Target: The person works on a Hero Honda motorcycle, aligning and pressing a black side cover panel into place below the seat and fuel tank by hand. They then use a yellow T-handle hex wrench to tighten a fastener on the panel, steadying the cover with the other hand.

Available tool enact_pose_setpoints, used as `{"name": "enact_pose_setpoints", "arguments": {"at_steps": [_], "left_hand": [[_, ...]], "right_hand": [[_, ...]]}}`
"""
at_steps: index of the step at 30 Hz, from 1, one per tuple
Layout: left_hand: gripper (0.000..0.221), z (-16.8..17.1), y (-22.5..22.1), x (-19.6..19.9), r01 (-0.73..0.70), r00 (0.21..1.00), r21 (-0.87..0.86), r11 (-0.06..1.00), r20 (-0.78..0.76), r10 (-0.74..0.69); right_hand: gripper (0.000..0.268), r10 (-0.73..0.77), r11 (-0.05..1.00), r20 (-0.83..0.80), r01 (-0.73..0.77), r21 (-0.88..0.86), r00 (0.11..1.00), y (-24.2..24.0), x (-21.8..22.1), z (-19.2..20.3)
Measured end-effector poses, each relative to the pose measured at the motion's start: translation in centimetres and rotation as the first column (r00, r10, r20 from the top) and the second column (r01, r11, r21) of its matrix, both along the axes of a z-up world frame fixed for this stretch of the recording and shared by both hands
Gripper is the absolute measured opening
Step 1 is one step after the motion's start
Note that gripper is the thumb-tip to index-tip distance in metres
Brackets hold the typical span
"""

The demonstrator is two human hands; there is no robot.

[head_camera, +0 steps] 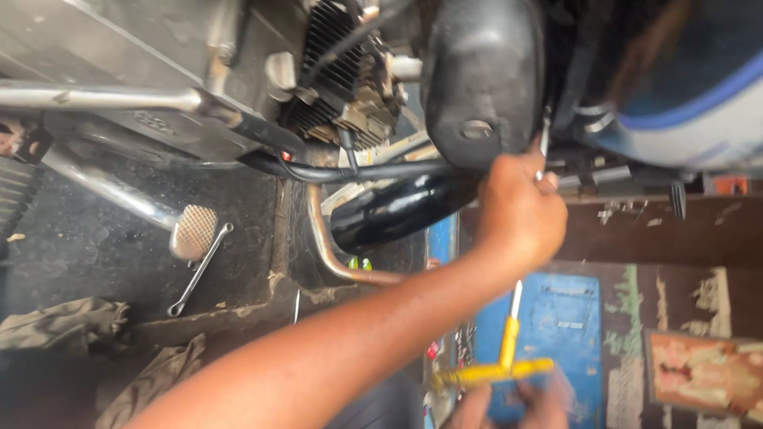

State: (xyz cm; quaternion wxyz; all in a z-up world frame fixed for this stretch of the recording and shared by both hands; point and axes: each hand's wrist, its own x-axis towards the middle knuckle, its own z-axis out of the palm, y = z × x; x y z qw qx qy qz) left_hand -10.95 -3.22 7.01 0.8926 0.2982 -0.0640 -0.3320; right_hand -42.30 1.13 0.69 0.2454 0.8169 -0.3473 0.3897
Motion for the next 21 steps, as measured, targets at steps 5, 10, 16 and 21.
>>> {"name": "enact_pose_setpoints", "arguments": {"at_steps": [5, 10, 16, 21], "left_hand": [[0.036, 0.0, 1.1, 0.7, 0.065, 0.997, -0.053, 0.996, 0.047, -0.062], [0.037, 0.3, 0.6, 0.0, 0.127, 0.992, -0.058, 0.990, -0.010, -0.127], [0.023, 0.0, -0.2, 0.1, 0.162, 0.977, -0.208, 0.965, -0.104, -0.186], [0.009, 0.8, 2.8, 1.6, 0.199, 0.978, 0.008, 0.980, 0.059, -0.199]], "right_hand": [[0.043, -0.263, 0.963, -0.071, 0.267, 0.041, 0.962, 4.6, 11.8, 1.7], [0.058, -0.317, -0.124, 0.865, -0.921, 0.368, 0.389, 2.8, 8.6, 0.8], [0.040, 0.029, 0.878, 0.788, -0.392, 0.274, 0.615, 4.8, 12.5, -1.3], [0.040, 0.216, 0.976, 0.245, -0.217, -0.023, 0.945, 6.4, 14.3, 2.8]]}}
